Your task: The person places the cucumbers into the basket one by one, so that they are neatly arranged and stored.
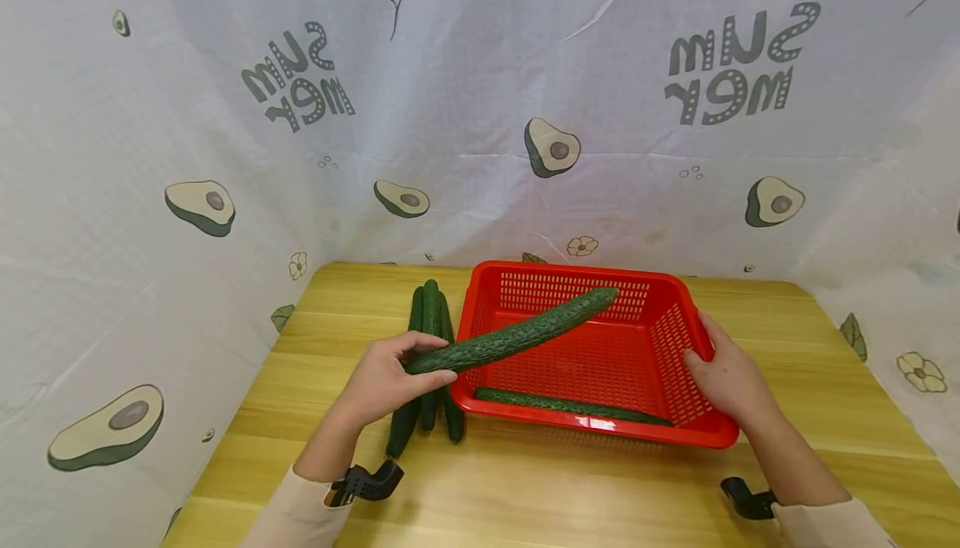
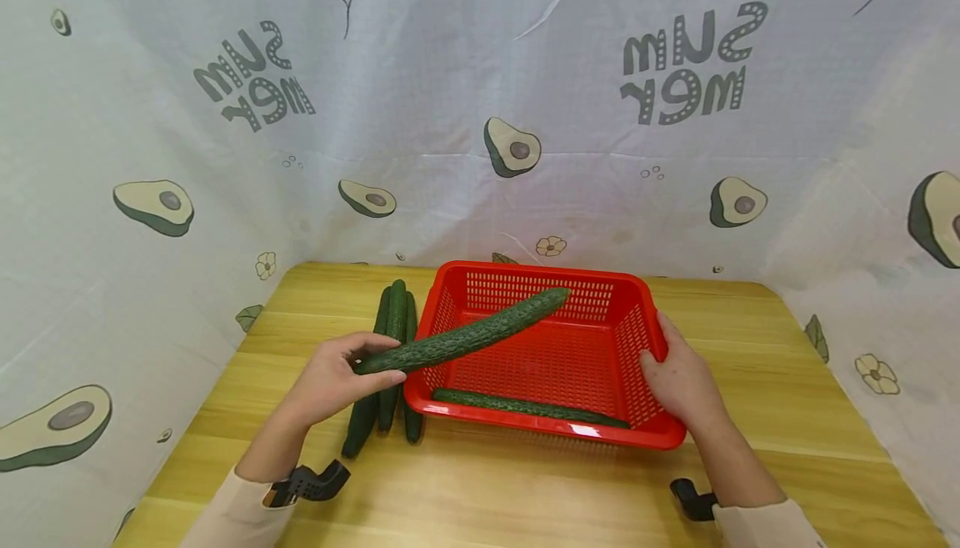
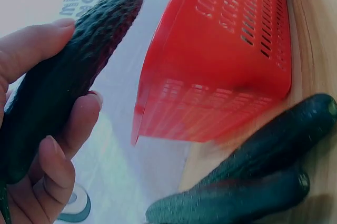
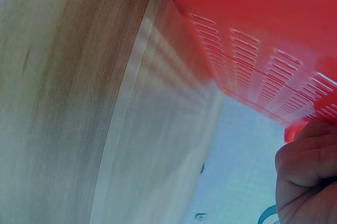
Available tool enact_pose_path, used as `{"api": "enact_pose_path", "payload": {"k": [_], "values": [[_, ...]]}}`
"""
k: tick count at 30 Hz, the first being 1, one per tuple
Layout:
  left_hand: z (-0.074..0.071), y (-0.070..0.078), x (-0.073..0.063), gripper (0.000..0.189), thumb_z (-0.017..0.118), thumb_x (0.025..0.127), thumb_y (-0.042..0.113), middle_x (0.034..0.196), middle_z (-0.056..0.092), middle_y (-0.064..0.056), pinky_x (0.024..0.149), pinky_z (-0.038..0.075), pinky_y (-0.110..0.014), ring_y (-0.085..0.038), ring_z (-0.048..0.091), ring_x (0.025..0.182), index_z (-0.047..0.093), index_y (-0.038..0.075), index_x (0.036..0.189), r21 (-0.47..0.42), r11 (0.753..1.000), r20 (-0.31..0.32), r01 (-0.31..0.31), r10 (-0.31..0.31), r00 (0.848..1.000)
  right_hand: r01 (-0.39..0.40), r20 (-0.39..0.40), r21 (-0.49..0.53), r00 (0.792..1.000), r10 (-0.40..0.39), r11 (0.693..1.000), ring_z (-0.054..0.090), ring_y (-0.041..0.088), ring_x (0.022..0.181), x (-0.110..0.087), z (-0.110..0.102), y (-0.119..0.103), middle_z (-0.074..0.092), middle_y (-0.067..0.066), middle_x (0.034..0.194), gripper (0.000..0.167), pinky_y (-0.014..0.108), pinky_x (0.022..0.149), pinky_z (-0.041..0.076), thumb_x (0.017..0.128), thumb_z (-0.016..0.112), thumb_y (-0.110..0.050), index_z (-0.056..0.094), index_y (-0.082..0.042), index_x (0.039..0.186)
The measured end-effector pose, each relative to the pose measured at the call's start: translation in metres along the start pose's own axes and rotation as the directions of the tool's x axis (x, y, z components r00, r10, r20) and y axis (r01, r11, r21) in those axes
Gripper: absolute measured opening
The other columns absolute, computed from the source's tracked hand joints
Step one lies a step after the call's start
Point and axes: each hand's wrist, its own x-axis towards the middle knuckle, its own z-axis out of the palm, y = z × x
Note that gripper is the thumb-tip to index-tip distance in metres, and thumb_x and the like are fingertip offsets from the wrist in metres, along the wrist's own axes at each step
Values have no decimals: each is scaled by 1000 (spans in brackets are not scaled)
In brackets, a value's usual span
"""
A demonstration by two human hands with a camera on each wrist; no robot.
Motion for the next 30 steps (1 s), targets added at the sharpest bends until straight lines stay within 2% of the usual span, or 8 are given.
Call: {"api": "enact_pose_path", "payload": {"k": [3,6,10,16,22,25,30], "values": [[5,7,6,39,87,82,35,100,75,4,71,56,-26,-12,66,82,74,24,117,42,999,57,-26,23,998,3,-1,-2,1000,-3,1000,67,20,71,1,0,0,48,42,128,77,39,58,62,106,42,-22,-6,-8,164],[13,12,14,38,87,81,38,103,76,8,77,57,-27,-9,68,88,75,24,115,90,994,110,-61,51,993,4,-7,-11,1000,-4,1000,68,20,72,1,-1,0,48,43,128,76,39,58,62,106,42,-23,-6,-7,164],[22,19,25,38,87,81,41,108,77,10,88,57,-29,-7,69,98,76,24,113,179,976,174,-124,92,980,7,-14,-18,1000,-7,1000,69,21,73,1,-1,0,49,43,128,76,39,57,62,107,42,-24,-5,-6,164],[35,28,42,38,87,81,42,108,77,11,87,56,-27,-3,68,93,76,24,111,283,933,285,-221,138,949,8,-5,2,1000,-8,1000,69,22,73,0,-1,0,48,44,130,76,40,57,62,107,41,-25,-5,-8,164],[49,29,55,37,87,80,43,103,78,14,86,56,-23,-1,68,91,76,25,110,310,903,373,-296,171,912,14,-3,3,1000,-14,1000,69,24,79,1,0,-1,48,43,130,76,39,58,62,107,42,-25,-6,-9,164],[55,28,59,37,87,80,44,103,78,13,86,55,-22,0,69,91,76,25,110,316,896,391,-311,176,903,15,-3,-1,1000,-15,1000,68,26,81,1,0,-1,49,42,129,76,38,59,62,107,42,-26,-6,-9,164],[61,24,62,37,86,81,45,102,78,12,86,56,-22,-1,69,91,75,25,109,353,881,392,-316,168,904,6,1,5,1000,-6,1000,69,26,79,1,-1,0,48,43,130,76,38,59,61,107,41,-26,-7,-10,164]]}}
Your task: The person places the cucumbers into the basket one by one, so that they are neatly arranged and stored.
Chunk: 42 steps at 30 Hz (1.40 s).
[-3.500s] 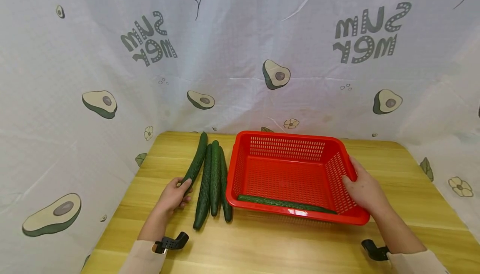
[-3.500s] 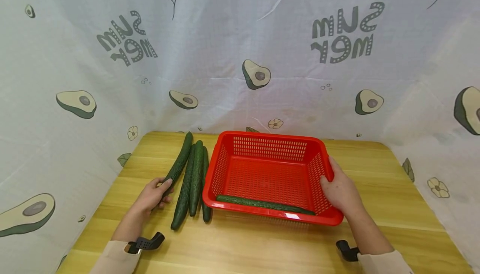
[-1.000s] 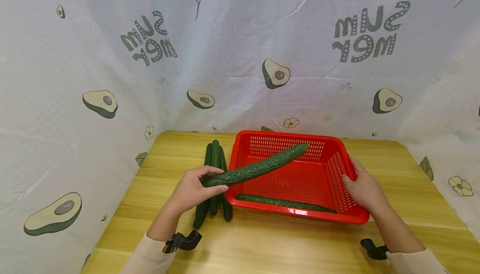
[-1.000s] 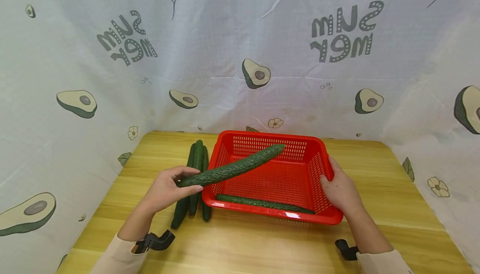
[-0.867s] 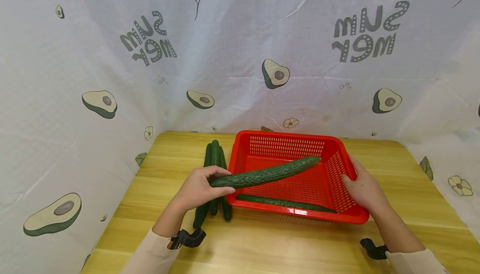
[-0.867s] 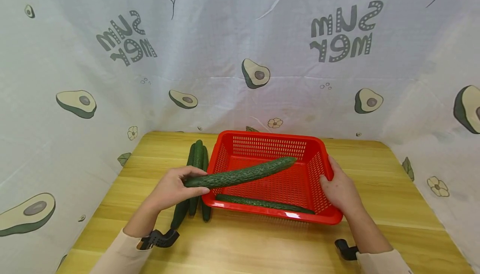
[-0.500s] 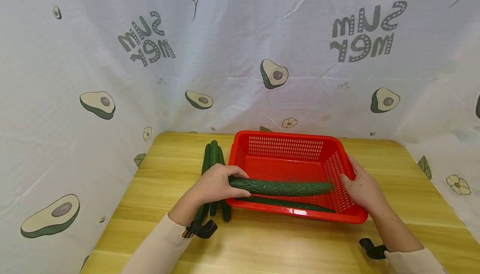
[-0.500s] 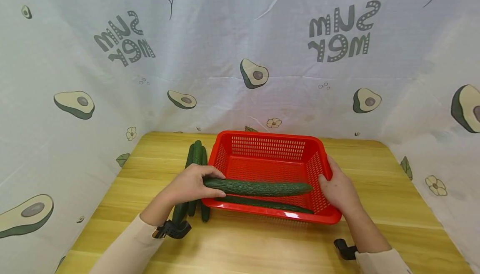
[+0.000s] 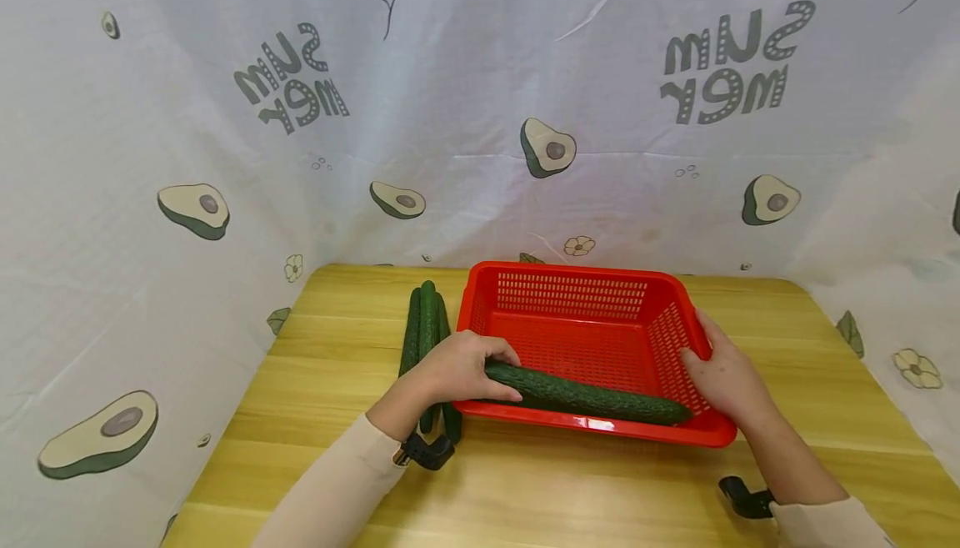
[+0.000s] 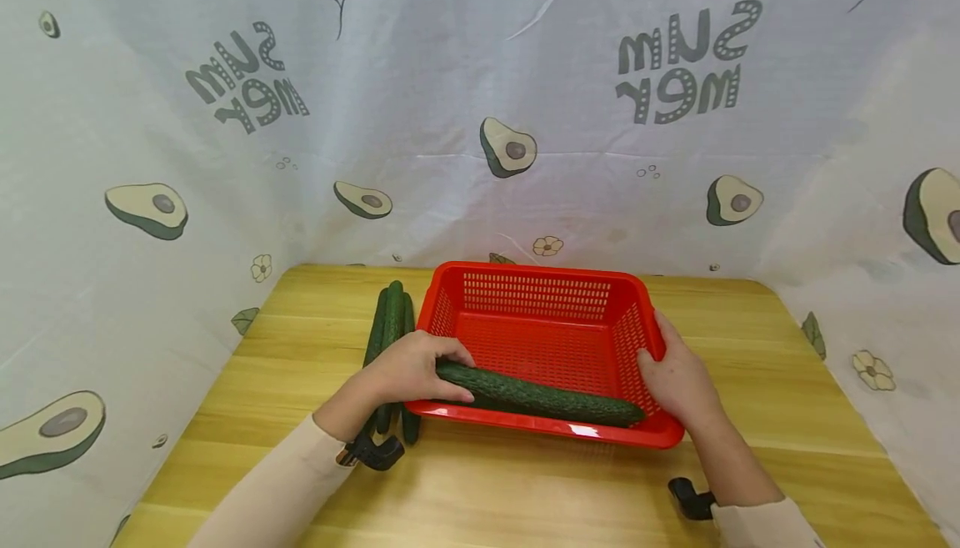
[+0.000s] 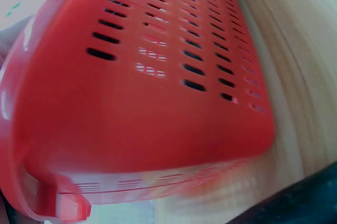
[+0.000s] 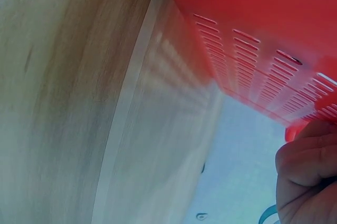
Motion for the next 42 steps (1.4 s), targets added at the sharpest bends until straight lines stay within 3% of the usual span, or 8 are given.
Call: {"api": "enact_pose_path", "payload": {"k": [7,17,27,34,39,42], "values": [[4,-3,-2,37,84,83,45,103,78,12,85,56,-21,-2,69,89,73,24,111,67,997,0,-41,41,999,0,-5,-9,1000,0,1000,68,25,79,0,0,-1,46,43,131,76,39,58,62,107,41,-25,-7,-10,164],[-3,-6,-1,36,81,87,43,102,76,8,83,56,-23,-4,67,84,71,21,113,64,997,35,-54,52,998,-11,3,3,1000,11,1000,69,23,76,0,-1,-3,45,43,131,76,41,58,62,107,40,-26,-7,-11,164],[-2,-5,10,39,78,88,48,100,77,7,79,57,-25,-7,68,80,71,21,115,228,970,14,-87,86,996,-18,12,16,1000,17,1000,71,26,80,-1,-1,-3,44,43,133,76,42,60,63,107,41,-25,-8,-12,164],[-2,-8,13,38,79,86,47,103,77,8,83,58,-27,-9,69,84,70,25,115,262,962,33,-81,75,997,-17,-8,5,1000,17,1000,70,27,80,-3,0,-3,46,43,131,76,41,60,62,108,41,-23,-8,-10,164],[-2,-10,15,41,80,84,51,104,78,10,111,46,-39,-11,72,97,71,27,116,356,929,21,-97,96,995,-14,-14,-1,1000,14,1000,70,27,80,-4,1,-2,45,43,132,76,39,59,62,107,41,-23,-8,-9,164],[1,-12,14,47,78,82,58,104,78,11,117,39,-44,-11,72,101,72,28,117,431,897,-15,-101,119,993,-13,-11,10,1000,13,1000,70,27,80,-4,1,-1,46,44,131,76,40,59,62,108,40,-23,-8,-10,164]]}}
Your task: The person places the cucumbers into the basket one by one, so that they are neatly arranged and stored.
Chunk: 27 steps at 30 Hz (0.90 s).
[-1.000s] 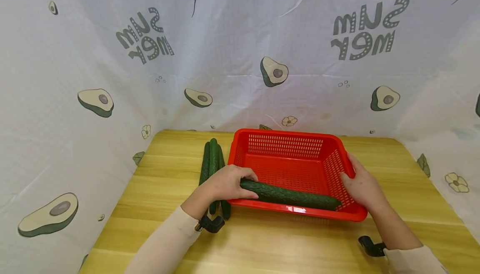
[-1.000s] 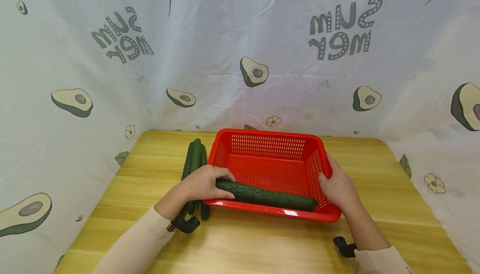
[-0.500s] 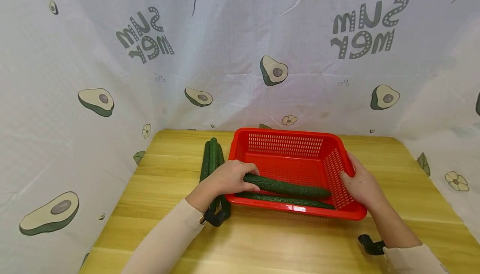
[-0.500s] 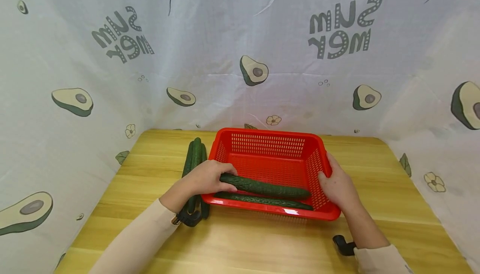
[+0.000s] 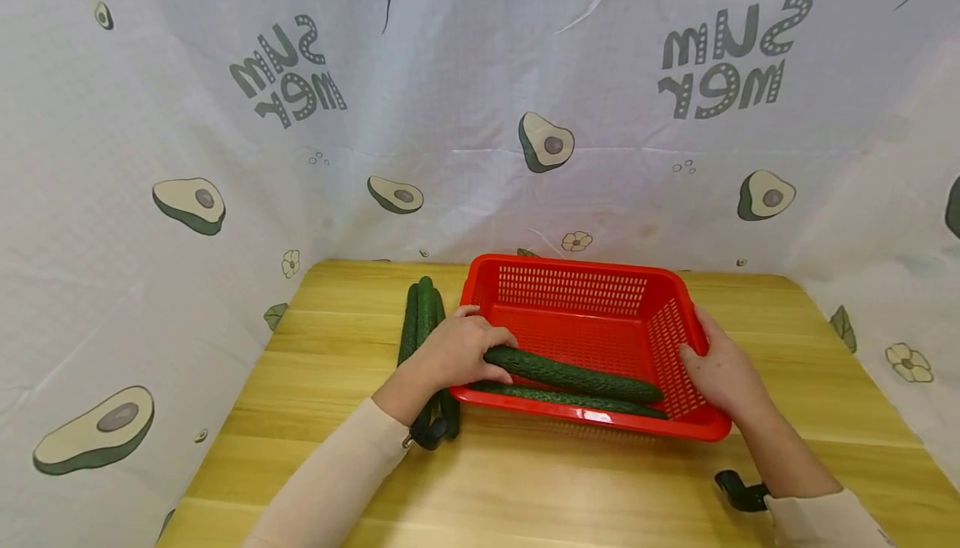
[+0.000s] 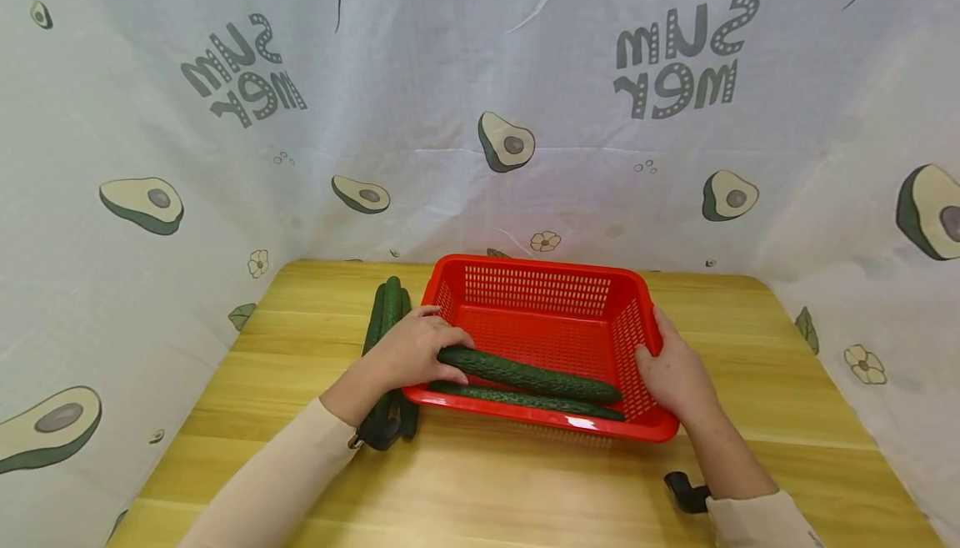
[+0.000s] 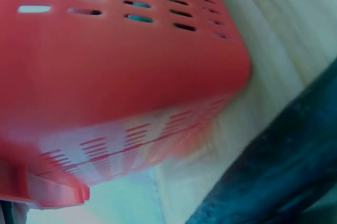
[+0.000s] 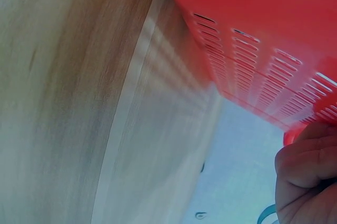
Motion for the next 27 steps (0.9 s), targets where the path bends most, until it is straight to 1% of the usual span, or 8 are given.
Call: {"api": "enact_pose_path", "payload": {"k": [4,7,9,11,16,19,25,27], "values": [[4,1,-5,53,75,81,66,97,79,12,113,45,-40,-8,73,91,74,27,117,57,998,-90,37,-32,995,4,1,1,1000,-4,1000,70,26,79,0,0,-1,46,44,131,76,40,59,62,108,40,-24,-9,-10,164],[7,0,-10,52,75,81,66,91,79,11,107,50,-38,-7,73,83,77,24,110,53,996,-189,73,-62,980,10,-1,-4,1000,-11,1000,70,25,79,0,1,-1,45,44,132,75,40,60,62,108,40,-24,-8,-10,164],[11,0,-14,49,76,81,64,90,79,10,103,52,-36,-7,73,82,78,22,106,32,995,-254,91,-80,964,12,1,-2,1000,-12,1000,70,25,80,0,1,0,45,44,133,75,40,61,62,108,40,-25,-8,-10,164],[14,0,-16,46,78,82,60,91,79,9,98,54,-35,-8,72,82,79,20,104,-1,995,-317,102,-97,944,9,4,3,1000,-9,1000,70,26,81,0,1,0,44,44,134,75,40,61,62,108,40,-25,-9,-11,164],[21,0,-20,39,84,81,49,89,77,7,85,56,-32,-11,69,83,79,17,102,-119,989,-447,90,-134,884,4,8,6,1000,-4,1000,70,26,81,-2,-1,2,43,44,135,76,40,62,62,108,40,-26,-9,-10,164],[25,2,-24,34,87,81,42,88,76,6,83,57,-31,-12,68,87,79,17,102,-206,974,-475,92,-181,861,6,7,0,1000,-6,1000,69,24,79,-3,-1,3,44,43,133,77,40,61,62,107,41,-25,-8,-10,164],[25,6,-30,31,85,84,37,92,76,5,82,58,-30,-14,66,92,77,16,105,-371,917,-432,146,-310,847,16,-8,-21,1000,-17,1000,68,22,76,-2,-2,2,46,43,132,77,38,60,61,106,43,-24,-5,-8,164],[25,7,-32,30,84,84,37,94,76,4,79,57,-29,-14,65,92,77,16,105,-407,897,-420,171,-350,837,14,-9,-29,1000,-15,999,67,23,77,0,-2,1,48,41,131,77,38,60,61,106,44,-24,-3,-9,164]]}}
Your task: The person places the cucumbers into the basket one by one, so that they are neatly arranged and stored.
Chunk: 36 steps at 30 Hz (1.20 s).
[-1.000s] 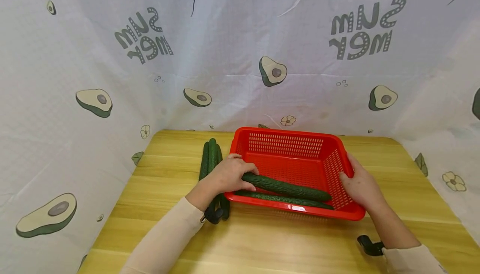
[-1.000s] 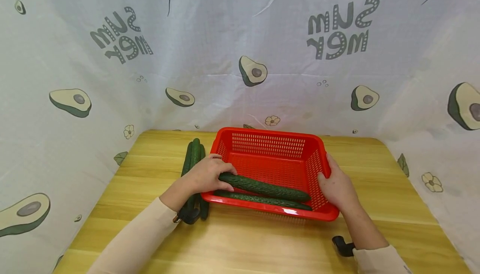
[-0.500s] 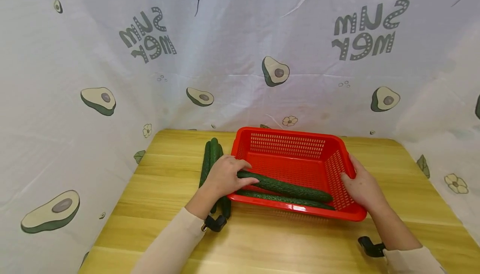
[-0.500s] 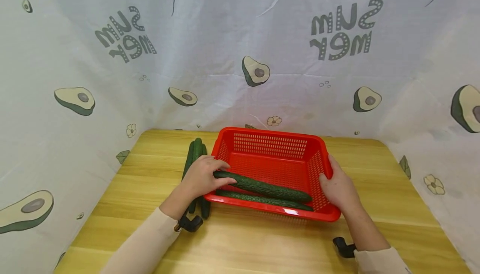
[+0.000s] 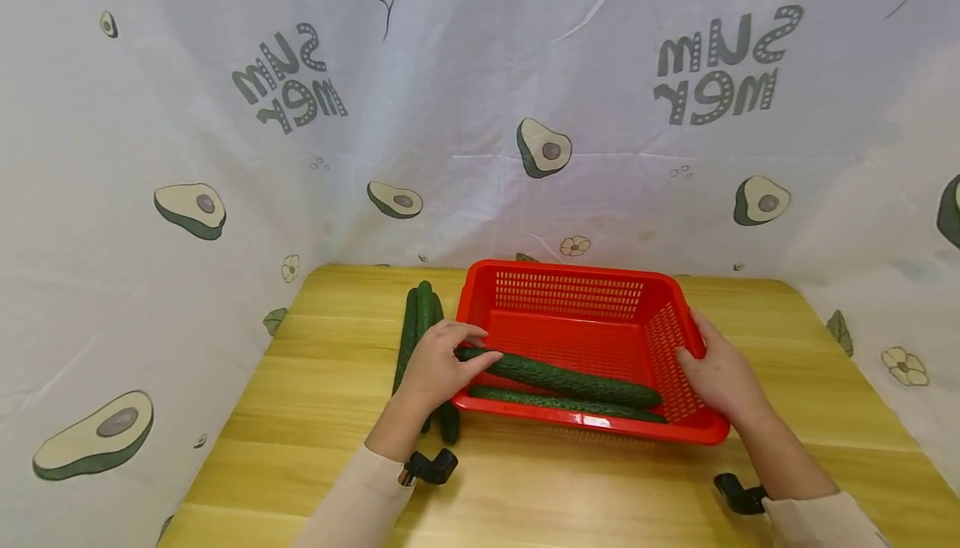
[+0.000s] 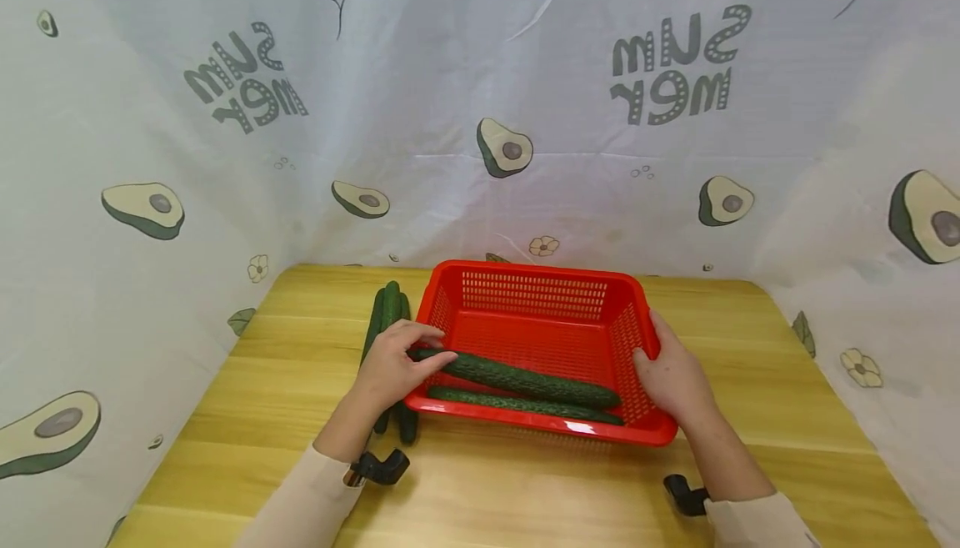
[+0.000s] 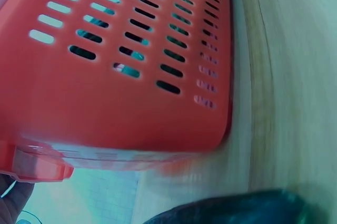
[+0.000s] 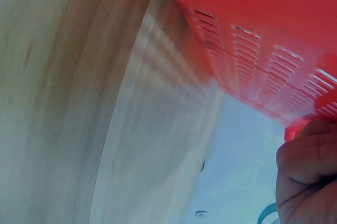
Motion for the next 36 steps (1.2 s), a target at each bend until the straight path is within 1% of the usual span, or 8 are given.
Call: {"api": "enact_pose_path", "payload": {"k": [6,10,14,18,23,28,34,36], "values": [[-1,-4,-8,25,84,86,31,100,75,-1,71,57,-25,-15,66,94,77,16,105,-75,992,-64,101,-106,992,13,18,0,1000,-13,1000,68,24,79,12,6,-7,50,39,132,76,38,63,61,106,45,-25,0,-10,165],[-1,-9,-9,24,82,88,27,98,75,0,70,57,-24,-16,67,94,76,15,108,-145,986,-104,76,-92,990,5,26,4,1000,-6,1000,68,26,81,17,7,-9,47,40,136,76,38,64,61,106,44,-26,-1,-10,165],[-7,-22,-10,23,75,94,23,102,75,-4,80,59,-36,-22,68,98,75,10,113,-217,973,-151,76,-110,982,-12,25,4,1000,12,1000,68,26,82,16,7,-7,46,41,137,76,38,64,60,106,44,-27,-2,-12,165],[-25,-40,-14,28,66,101,21,113,72,-11,90,57,-48,-28,67,102,70,6,124,-256,935,-143,246,-289,947,-9,18,16,1000,9,1000,69,25,81,14,7,-4,47,41,137,75,38,65,60,106,44,-27,-1,-12,165],[-41,-59,-22,43,65,101,26,127,65,-17,92,56,-50,-34,64,109,60,5,139,-141,865,-6,481,-487,873,-19,26,55,999,18,998,70,23,79,11,6,0,48,41,136,76,40,65,62,107,44,-27,-2,-14,165],[-36,-62,-26,61,75,93,36,124,61,-22,86,56,-50,-35,62,105,57,3,140,-39,846,91,531,-526,845,-23,35,75,999,20,997,70,22,77,10,3,1,49,42,133,76,41,64,62,108,43,-27,-4,-15,165],[-21,-56,-22,81,81,84,45,112,62,-18,78,58,-44,-27,65,94,50,2,145,62,821,128,568,-571,811,-18,29,66,999,16,998,70,21,77,14,1,0,50,41,132,76,41,64,62,108,44,-29,-4,-15,165],[-18,-55,-21,82,82,83,42,110,63,-18,77,58,-43,-27,65,92,49,2,146,75,819,129,569,-574,809,-20,31,70,999,18,997,71,21,77,15,1,0,49,42,133,75,41,64,62,108,43,-29,-4,-16,165]]}}
